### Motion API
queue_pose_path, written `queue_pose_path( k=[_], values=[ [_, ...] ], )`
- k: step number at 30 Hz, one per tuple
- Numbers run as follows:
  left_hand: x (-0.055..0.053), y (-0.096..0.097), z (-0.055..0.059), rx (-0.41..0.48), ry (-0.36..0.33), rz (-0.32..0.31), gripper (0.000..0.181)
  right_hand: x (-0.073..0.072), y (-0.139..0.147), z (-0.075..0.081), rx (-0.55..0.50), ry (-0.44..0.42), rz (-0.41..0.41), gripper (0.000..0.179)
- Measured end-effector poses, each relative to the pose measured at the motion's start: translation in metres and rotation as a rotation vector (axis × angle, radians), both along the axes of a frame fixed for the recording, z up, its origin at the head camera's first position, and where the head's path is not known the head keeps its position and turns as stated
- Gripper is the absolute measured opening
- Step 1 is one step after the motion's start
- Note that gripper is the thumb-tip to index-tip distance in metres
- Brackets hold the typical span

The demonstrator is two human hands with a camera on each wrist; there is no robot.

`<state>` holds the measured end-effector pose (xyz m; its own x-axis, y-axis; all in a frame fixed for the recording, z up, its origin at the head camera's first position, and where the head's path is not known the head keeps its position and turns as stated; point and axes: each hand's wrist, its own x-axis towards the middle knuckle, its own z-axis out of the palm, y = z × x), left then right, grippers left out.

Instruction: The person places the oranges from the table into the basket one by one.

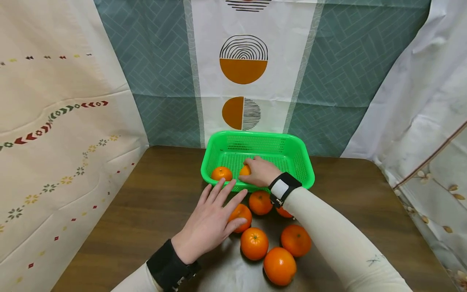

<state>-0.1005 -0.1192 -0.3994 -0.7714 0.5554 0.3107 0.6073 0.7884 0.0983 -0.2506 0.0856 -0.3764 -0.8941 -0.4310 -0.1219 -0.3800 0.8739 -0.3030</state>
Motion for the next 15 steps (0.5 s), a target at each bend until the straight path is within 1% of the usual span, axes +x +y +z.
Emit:
queue_pose_path(
  k=[5, 10, 15],
  values=[
    [-0.002, 0.000, -0.003, -0.001, -0.005, 0.002, 0.069, -0.004, -0.003, -0.003, 0.017, -0.040, -0.010, 0.062],
    [-0.003, -0.001, -0.007, -0.006, -0.002, 0.001, 0.070, -0.010, -0.005, -0.008, 0.019, -0.069, 0.010, 0.063],
    [-0.002, -0.002, -0.008, -0.004, -0.011, 0.001, 0.071, -0.012, -0.007, -0.010, 0.011, -0.098, 0.026, 0.064]
  ],
)
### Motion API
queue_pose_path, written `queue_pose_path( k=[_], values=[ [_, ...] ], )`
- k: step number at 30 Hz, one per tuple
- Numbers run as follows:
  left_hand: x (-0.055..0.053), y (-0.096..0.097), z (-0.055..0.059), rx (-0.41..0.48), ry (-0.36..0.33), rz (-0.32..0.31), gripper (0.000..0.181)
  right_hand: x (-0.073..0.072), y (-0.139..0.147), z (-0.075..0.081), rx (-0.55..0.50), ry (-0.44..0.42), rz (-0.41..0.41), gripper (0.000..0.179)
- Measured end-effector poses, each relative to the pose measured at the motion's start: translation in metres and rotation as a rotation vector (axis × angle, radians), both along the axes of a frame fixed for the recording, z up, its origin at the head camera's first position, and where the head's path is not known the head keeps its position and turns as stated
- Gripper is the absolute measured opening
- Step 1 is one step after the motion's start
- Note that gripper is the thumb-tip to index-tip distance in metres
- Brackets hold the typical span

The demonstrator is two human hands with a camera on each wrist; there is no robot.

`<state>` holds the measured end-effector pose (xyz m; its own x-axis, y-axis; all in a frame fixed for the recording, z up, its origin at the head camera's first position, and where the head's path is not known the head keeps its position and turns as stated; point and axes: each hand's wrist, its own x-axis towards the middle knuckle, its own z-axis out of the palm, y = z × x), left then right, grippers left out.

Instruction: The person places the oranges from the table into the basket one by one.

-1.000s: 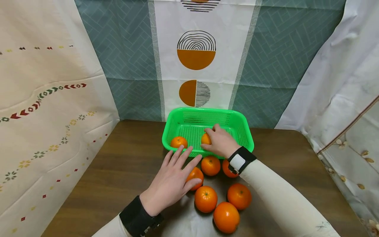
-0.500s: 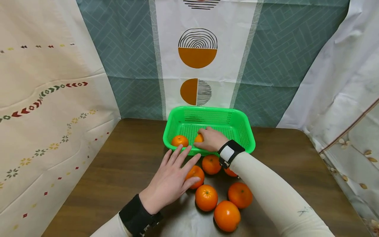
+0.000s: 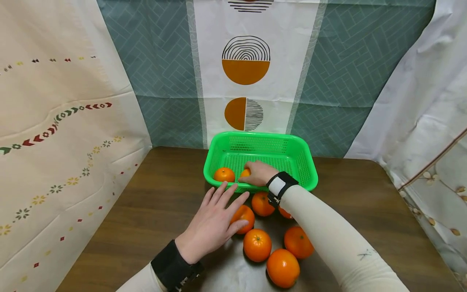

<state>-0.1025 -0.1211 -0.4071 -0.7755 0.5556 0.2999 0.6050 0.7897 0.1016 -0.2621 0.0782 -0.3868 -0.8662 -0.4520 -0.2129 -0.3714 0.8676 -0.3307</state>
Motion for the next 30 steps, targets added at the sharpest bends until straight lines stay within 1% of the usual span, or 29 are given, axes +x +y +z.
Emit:
queue_pose_path(
  k=[8, 13, 18, 23, 27, 30],
  values=[
    [0.003, 0.001, -0.004, -0.001, -0.047, -0.007, 0.071, 0.004, 0.004, -0.007, -0.044, -0.062, 0.013, 0.063],
    [0.004, -0.002, -0.004, -0.001, -0.044, -0.008, 0.072, 0.004, 0.003, -0.009, -0.059, -0.076, 0.009, 0.065],
    [0.002, -0.002, -0.002, 0.000, -0.048, -0.011, 0.071, 0.002, 0.003, -0.010, -0.074, -0.071, 0.007, 0.066],
    [-0.001, 0.001, -0.004, -0.004, -0.073, -0.023, 0.071, 0.002, 0.007, -0.011, -0.101, -0.050, 0.016, 0.066],
    [-0.004, 0.004, -0.006, -0.003, -0.095, -0.045, 0.070, 0.006, 0.012, -0.005, -0.119, -0.025, 0.018, 0.064],
    [-0.006, 0.005, -0.009, -0.012, -0.115, -0.068, 0.068, 0.010, 0.016, 0.001, -0.110, 0.007, 0.021, 0.063]
  ],
)
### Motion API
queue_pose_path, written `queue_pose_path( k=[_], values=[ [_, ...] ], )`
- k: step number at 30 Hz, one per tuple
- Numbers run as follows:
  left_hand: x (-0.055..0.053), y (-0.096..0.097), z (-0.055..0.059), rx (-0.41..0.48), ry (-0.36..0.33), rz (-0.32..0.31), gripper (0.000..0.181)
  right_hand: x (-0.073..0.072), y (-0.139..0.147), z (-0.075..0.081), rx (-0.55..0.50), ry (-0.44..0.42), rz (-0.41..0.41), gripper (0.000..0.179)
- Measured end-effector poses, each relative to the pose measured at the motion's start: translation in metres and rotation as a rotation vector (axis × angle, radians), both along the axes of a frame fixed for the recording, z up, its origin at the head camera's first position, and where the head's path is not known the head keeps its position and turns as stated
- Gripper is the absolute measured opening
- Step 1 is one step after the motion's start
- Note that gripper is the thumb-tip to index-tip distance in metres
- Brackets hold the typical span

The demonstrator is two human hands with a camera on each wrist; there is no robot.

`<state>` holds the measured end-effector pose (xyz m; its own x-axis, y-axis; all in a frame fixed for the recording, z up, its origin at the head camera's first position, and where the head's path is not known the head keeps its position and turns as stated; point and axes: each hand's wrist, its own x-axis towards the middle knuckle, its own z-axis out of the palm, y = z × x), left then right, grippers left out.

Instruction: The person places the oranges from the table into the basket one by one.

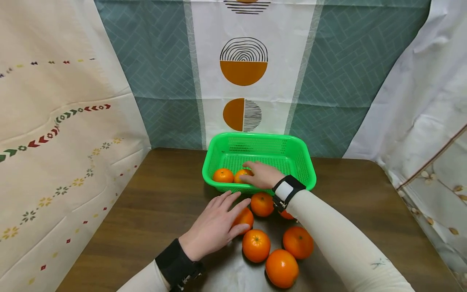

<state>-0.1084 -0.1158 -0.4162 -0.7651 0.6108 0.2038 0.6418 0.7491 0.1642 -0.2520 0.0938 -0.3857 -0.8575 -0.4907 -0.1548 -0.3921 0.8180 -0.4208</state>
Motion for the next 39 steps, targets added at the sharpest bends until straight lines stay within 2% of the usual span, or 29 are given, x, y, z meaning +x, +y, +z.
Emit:
queue_pose_path(
  k=[6, 13, 19, 25, 31, 39],
  values=[
    [-0.005, 0.003, -0.006, -0.028, -0.038, -0.019, 0.063, 0.014, 0.011, 0.008, 0.004, 0.105, -0.008, 0.063],
    [-0.005, 0.006, -0.012, -0.051, -0.120, -0.027, 0.059, 0.042, 0.030, 0.011, -0.029, 0.235, -0.044, 0.065],
    [-0.008, 0.007, -0.015, -0.052, -0.115, -0.048, 0.057, 0.059, 0.045, 0.014, -0.068, 0.365, -0.051, 0.064],
    [-0.009, 0.002, -0.016, -0.006, -0.116, -0.078, 0.058, 0.071, 0.056, 0.012, -0.082, 0.461, -0.035, 0.066],
    [-0.010, 0.002, -0.014, 0.015, -0.130, -0.094, 0.061, 0.083, 0.065, 0.011, -0.125, 0.513, -0.035, 0.067],
    [-0.015, 0.005, -0.015, 0.025, -0.159, -0.093, 0.063, 0.094, 0.074, 0.005, -0.132, 0.505, -0.052, 0.066]
  ],
)
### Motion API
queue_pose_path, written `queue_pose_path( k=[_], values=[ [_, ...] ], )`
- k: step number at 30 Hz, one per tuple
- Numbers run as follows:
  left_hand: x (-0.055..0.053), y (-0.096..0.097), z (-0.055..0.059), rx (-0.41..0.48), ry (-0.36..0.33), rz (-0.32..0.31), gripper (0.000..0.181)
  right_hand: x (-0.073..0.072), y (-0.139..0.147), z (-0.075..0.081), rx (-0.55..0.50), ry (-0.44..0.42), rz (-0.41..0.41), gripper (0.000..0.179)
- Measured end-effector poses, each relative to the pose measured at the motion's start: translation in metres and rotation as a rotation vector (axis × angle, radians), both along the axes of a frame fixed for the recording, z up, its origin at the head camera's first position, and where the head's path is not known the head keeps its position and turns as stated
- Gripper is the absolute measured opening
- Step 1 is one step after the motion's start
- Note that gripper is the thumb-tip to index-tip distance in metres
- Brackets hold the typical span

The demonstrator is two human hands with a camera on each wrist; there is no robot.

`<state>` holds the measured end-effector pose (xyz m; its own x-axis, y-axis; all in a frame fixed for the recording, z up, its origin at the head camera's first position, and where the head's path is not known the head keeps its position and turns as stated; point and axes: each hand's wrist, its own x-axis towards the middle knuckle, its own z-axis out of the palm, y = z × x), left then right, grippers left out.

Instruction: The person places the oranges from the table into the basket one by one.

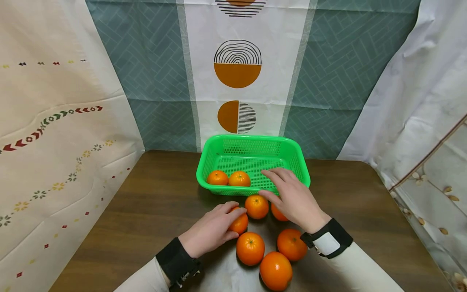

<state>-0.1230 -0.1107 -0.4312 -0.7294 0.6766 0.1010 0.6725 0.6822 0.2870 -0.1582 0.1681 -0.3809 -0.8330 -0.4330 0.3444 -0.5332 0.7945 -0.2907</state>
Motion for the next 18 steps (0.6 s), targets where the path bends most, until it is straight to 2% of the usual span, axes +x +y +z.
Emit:
queue_pose_path(
  k=[11, 18],
  values=[
    [-0.006, 0.004, -0.004, 0.009, 0.017, 0.016, 0.073, 0.004, 0.003, -0.007, -0.011, 0.001, 0.008, 0.067],
    [-0.005, 0.001, -0.004, 0.018, 0.034, 0.027, 0.071, 0.008, 0.008, -0.012, -0.010, -0.012, -0.001, 0.069]
  ],
)
